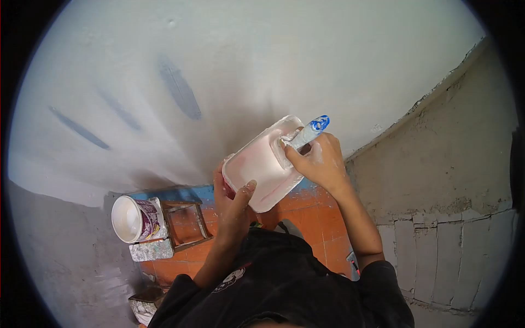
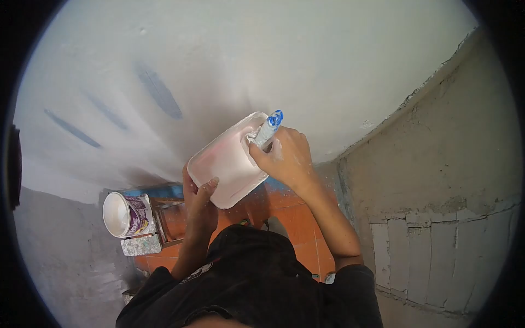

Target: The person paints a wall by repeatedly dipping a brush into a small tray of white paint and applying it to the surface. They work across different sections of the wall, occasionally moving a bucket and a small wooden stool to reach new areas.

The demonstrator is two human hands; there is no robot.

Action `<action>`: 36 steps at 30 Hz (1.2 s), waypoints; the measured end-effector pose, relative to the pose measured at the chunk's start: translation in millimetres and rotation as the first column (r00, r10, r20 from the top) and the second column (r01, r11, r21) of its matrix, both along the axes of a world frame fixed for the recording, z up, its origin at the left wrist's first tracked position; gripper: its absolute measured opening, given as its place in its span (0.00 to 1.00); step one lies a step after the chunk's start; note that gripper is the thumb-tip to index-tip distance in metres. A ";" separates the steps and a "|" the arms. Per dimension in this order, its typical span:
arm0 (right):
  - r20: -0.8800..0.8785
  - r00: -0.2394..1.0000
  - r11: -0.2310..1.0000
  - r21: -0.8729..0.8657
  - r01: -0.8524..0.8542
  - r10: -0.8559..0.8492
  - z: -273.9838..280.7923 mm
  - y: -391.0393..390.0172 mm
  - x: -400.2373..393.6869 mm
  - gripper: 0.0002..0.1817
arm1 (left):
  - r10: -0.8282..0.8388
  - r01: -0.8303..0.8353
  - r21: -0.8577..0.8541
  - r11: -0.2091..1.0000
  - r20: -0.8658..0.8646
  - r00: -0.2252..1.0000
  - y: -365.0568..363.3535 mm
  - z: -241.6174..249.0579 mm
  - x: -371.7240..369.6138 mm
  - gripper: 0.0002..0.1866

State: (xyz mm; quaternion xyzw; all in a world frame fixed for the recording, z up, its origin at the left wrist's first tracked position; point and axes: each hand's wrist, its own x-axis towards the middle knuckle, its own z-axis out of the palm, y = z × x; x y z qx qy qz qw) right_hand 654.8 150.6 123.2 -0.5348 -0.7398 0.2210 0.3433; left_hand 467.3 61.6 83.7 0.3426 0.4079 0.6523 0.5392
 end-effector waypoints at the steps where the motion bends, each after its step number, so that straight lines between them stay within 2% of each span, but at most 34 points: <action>1: 0.025 1.000 1.000 -0.008 0.002 -0.002 -1.5 0.8 0.9 0.13 | -0.004 0.004 -0.002 1.000 -0.001 1.000 0.7 -0.9 1.4 0.35; 4: -0.112 0.994 0.996 0.091 0.016 -0.006 6.6 -3.7 7.1 0.13 | -0.011 0.011 -0.017 1.000 0.014 1.000 2.5 -1.9 8.7 0.35; 7: -0.309 0.950 0.997 0.045 0.056 -0.040 2.6 1.3 26.3 0.11 | -0.003 0.004 -0.030 1.000 0.055 0.998 5.6 2.0 20.8 0.35; 8: -0.527 0.849 1.000 -0.015 0.027 -0.031 -5.7 5.0 33.8 0.11 | -0.003 0.004 -0.027 1.000 0.061 0.998 6.7 0.8 24.3 0.35; 11: -0.721 0.688 0.996 -0.085 0.032 -0.083 -8.4 12.6 65.8 0.11 | 0.015 -0.012 -0.031 0.999 0.092 0.996 9.9 3.1 39.6 0.36; 15: -0.720 0.635 0.954 -0.282 0.101 -0.280 -7.6 18.2 110.8 0.12 | 0.046 -0.039 -0.071 0.997 0.089 0.995 10.2 8.4 68.4 0.36; 18: -0.734 0.594 0.936 -0.338 0.103 -0.330 -15.2 27.3 138.1 0.12 | 0.050 -0.043 -0.073 0.996 0.087 0.995 11.2 13.1 91.1 0.36; 21: -0.754 0.572 0.947 -0.271 0.174 -0.321 -18.2 39.4 157.6 0.12 | 0.049 -0.042 -0.084 0.996 0.079 0.996 12.8 13.8 113.1 0.37; 24: -0.767 0.561 0.950 -0.247 0.188 -0.311 -24.9 51.7 171.4 0.12 | 0.009 -0.007 -0.017 1.000 0.098 0.995 13.4 4.7 122.3 0.37; 27: -0.778 0.557 0.956 -0.226 0.186 -0.292 -40.5 66.4 185.8 0.10 | 0.065 -0.061 -0.040 0.997 0.097 0.993 11.9 -6.9 139.0 0.38; 30: -0.745 0.570 0.938 -0.297 0.180 -0.346 -39.6 77.1 203.1 0.11 | 0.064 -0.057 -0.055 0.997 0.146 0.987 9.7 -12.0 152.2 0.37; 33: -0.797 0.539 0.958 -0.277 0.076 -0.274 -32.2 91.4 215.9 0.13 | 0.093 -0.080 -0.080 0.994 0.186 0.978 9.1 -15.1 167.3 0.37; 35: -0.785 0.574 0.960 -0.281 0.007 -0.234 -13.8 81.6 215.5 0.13 | 0.133 -0.118 -0.089 0.989 0.193 0.972 9.9 -18.3 173.8 0.36; 36: -0.746 0.629 0.950 -0.311 -0.041 -0.217 -8.0 76.7 214.8 0.13 | 0.153 -0.137 -0.093 0.986 0.198 0.968 10.7 -19.8 175.7 0.36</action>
